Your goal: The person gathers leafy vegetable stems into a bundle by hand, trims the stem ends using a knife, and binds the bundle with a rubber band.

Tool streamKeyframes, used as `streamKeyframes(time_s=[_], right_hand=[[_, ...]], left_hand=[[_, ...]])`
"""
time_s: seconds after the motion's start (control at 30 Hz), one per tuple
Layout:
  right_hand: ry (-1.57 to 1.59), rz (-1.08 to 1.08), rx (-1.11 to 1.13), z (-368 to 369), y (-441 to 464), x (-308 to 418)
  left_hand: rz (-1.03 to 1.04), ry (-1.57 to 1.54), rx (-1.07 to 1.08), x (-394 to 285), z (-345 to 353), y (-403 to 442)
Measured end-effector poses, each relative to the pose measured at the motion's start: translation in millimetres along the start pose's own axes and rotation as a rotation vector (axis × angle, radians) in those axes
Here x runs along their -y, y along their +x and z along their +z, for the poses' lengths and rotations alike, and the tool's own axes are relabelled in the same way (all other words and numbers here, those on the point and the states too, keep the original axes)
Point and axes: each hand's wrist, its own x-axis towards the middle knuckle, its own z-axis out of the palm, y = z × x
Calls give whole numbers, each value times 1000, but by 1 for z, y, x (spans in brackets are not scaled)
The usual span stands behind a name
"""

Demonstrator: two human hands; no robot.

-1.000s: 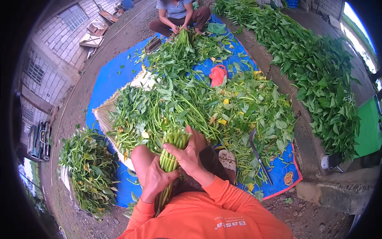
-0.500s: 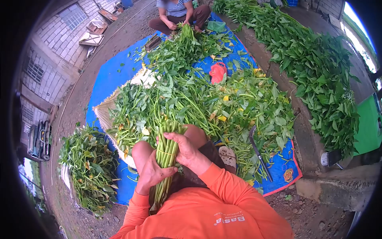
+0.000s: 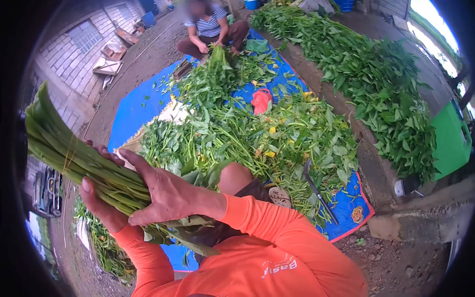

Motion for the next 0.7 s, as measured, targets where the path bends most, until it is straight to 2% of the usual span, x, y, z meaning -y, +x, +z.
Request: streamKeyframes(time_s=[0.03, 0.13, 0.17, 0.23, 0.3, 0.33, 0.4, 0.47, 0.53, 0.6, 0.67, 0.7], right_hand=[[31, 65, -31, -7, -5, 7], [-501, -227, -157, -15, -27, 5], [-603, -236, -156, -20, -39, 7], [-478, -88, -195, -18, -58, -2], [-345, 34, -245, -11, -77, -7], [-307, 25, -279, -11, -87, -13], [-231, 6, -338, -16, -103, -24], [-258, -54, -458, -25, -118, -17], [-233, -96, -565, -43, -125, -10], [-211, -138, -663, -70, -120, 28], [-234, -134, -664, -118, -107, 82], [-242, -130, -667, -118, -107, 83]], left_hand=[[6, -82, -27, 2, 9, 1], [25, -247, -9, 8, 25, 7], [42, -257, -2, 10, 24, 12], [48, -209, 26, 17, 25, 14], [-51, -109, 97, 26, 40, 3], [-95, -60, 134, 29, 48, 0], [-30, 174, 325, 35, 49, 4], [-83, 252, 335, 38, 38, 2], [-293, 337, 305, 38, 3, -7], [-469, 398, 232, 55, -46, -20], [-538, 465, 189, 85, -105, -42], [-610, 572, 208, 83, -122, -54]])
